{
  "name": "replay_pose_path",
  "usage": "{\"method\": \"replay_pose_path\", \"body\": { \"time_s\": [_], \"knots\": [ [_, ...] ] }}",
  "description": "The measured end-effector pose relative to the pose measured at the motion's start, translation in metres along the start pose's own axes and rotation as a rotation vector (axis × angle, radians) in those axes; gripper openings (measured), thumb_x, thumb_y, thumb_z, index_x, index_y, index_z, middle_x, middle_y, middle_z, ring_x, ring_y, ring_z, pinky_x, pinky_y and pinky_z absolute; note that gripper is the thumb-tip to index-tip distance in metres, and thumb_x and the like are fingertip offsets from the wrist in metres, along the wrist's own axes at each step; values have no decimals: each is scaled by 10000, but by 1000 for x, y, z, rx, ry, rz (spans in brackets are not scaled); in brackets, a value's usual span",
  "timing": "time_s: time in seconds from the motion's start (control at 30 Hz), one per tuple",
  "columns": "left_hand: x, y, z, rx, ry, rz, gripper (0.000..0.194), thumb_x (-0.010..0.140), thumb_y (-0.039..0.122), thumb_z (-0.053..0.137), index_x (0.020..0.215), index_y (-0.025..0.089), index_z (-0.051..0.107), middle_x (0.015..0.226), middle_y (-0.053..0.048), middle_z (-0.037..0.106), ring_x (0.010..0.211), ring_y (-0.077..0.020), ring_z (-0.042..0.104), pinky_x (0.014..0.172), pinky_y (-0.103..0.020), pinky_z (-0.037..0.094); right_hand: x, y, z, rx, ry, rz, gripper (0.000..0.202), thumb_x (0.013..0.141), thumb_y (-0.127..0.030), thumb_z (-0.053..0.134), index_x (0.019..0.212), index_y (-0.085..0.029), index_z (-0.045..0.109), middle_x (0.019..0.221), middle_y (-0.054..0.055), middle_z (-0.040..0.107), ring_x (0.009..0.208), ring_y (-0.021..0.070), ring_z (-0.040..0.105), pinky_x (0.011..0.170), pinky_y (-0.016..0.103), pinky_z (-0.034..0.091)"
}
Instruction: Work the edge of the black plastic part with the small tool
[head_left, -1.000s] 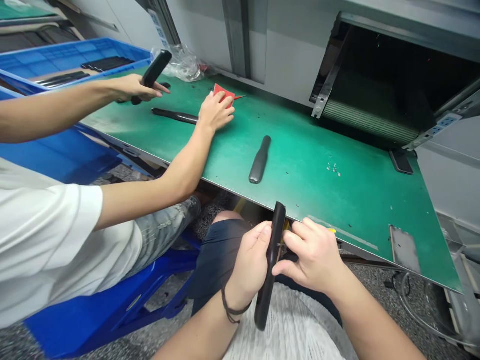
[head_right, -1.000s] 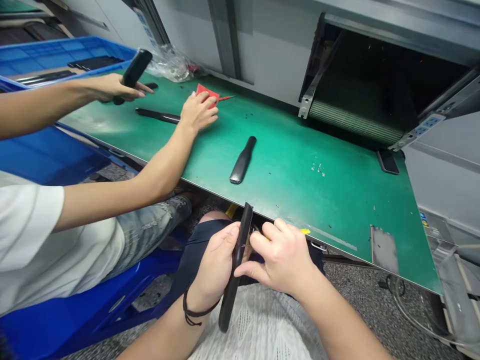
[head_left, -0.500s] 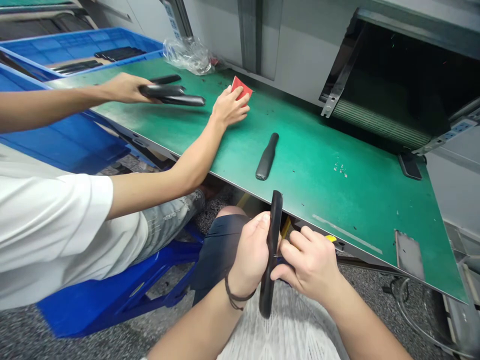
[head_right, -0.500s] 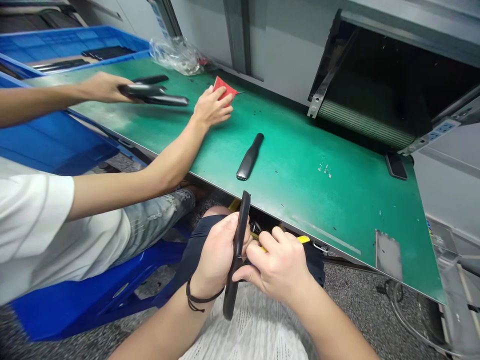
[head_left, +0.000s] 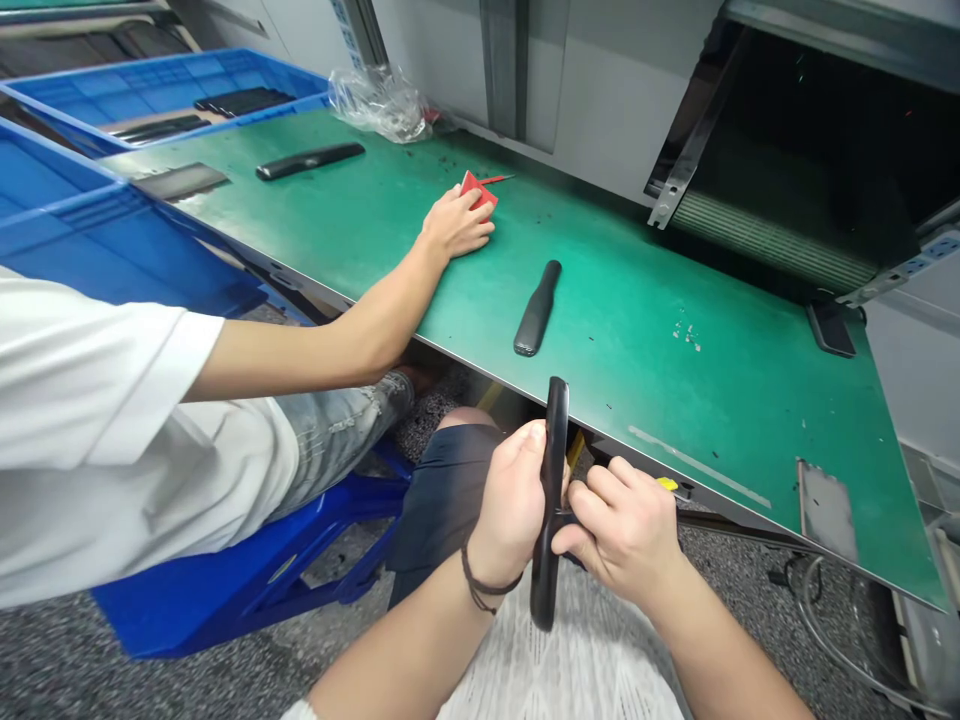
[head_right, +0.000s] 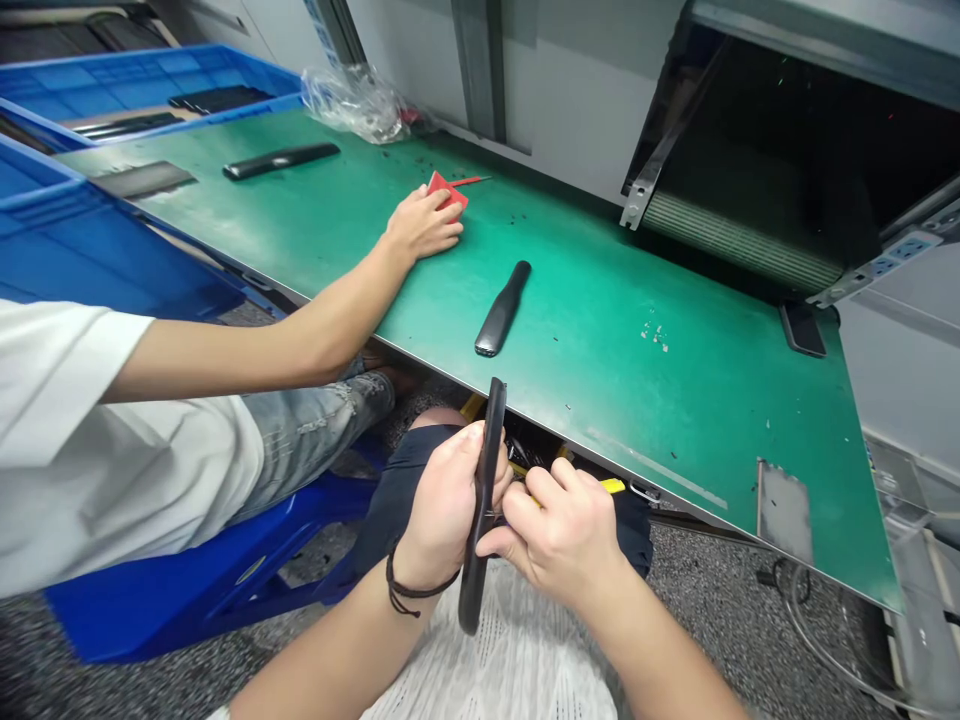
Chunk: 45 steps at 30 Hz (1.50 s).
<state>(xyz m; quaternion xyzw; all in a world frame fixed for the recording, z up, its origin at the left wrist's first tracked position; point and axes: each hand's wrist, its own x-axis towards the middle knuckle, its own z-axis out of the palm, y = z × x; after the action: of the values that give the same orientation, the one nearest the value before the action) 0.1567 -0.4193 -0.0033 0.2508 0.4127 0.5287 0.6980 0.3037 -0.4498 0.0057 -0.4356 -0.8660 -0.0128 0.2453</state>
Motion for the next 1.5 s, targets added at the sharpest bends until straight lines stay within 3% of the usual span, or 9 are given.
{"method": "replay_pose_path", "body": {
  "time_s": [0.33, 0.57, 0.93, 1.03, 1.1, 1.17, 1.27, 1.4, 1.5],
  "knots": [
    [4, 10, 3, -31, 68, 28, 497, 956, 615, 636, 768, 212, 413, 534, 94, 358, 403, -42, 283, 385, -166, 296, -12, -9, 5, 62, -40, -31, 642, 1108, -618, 231, 794, -185, 586, 736, 32, 482, 725, 193, 347, 636, 362, 201],
    [11, 29, 8, -109, 149, 75, 397, 1001, 510, 602, 797, 201, 458, 534, 97, 331, 379, -40, 250, 341, -134, 256, -15, -19, 3, 110, -22, -65, 718, 1055, -746, 223, 763, -187, 568, 700, 14, 445, 691, 182, 303, 626, 352, 182],
    [24, 29, -7, -331, 334, 60, 351, 1091, 370, 450, 791, 187, 464, 546, 93, 287, 392, -50, 256, 357, -141, 258, -23, -22, 6, -1, 135, -96, 453, 1092, -534, 465, 819, -188, 567, 650, 0, 414, 658, 177, 298, 612, 374, 159],
    [28, 34, -16, -356, 408, 84, 327, 1100, 355, 422, 827, 185, 482, 555, 87, 323, 392, -55, 274, 363, -154, 259, -33, -15, 18, 49, 152, 48, 327, 1079, -490, 530, 1010, -174, 580, 728, 13, 504, 688, 185, 408, 615, 343, 285],
    [29, 37, -22, -371, 453, 101, 307, 1101, 340, 413, 846, 186, 487, 566, 83, 341, 393, -57, 279, 366, -161, 253, -41, -4, 32, -26, 30, 197, 209, 1077, -288, 512, 1206, -134, 569, 877, 74, 602, 782, 213, 540, 654, 330, 392],
    [30, 38, -27, -387, 473, 114, 295, 1099, 338, 411, 857, 188, 490, 571, 83, 343, 395, -61, 283, 368, -169, 241, -49, 10, 49, -166, -203, 313, 430, 960, -32, 459, 1367, -138, 548, 946, 101, 630, 795, 225, 617, 625, 312, 411],
    [30, 37, -32, -407, 490, 117, 292, 1097, 335, 406, 857, 189, 490, 563, 84, 333, 394, -67, 286, 367, -177, 217, -56, 28, 68, -272, -494, 425, 911, 751, 114, 424, 1578, -267, 445, 849, 46, 608, 558, 164, 576, 507, 280, 304],
    [31, 35, -34, -409, 531, 107, 320, 1099, 326, 391, 822, 188, 474, 554, 79, 335, 394, -66, 282, 370, -180, 201, -53, 25, 69, 30, -465, 630, 938, 884, 0, 449, 1707, -292, 107, 1047, 99, 676, 666, 194, 664, 569, 278, 441],
    [31, 34, -34, -426, 542, 96, 346, 1103, 321, 365, 794, 191, 454, 554, 73, 334, 392, -67, 274, 373, -187, 202, -46, 6, 56, 523, -297, 734, 784, 991, -248, 555, 1685, -268, 190, 1118, 107, 679, 878, 222, 699, 761, 340, 562]
  ]
}}
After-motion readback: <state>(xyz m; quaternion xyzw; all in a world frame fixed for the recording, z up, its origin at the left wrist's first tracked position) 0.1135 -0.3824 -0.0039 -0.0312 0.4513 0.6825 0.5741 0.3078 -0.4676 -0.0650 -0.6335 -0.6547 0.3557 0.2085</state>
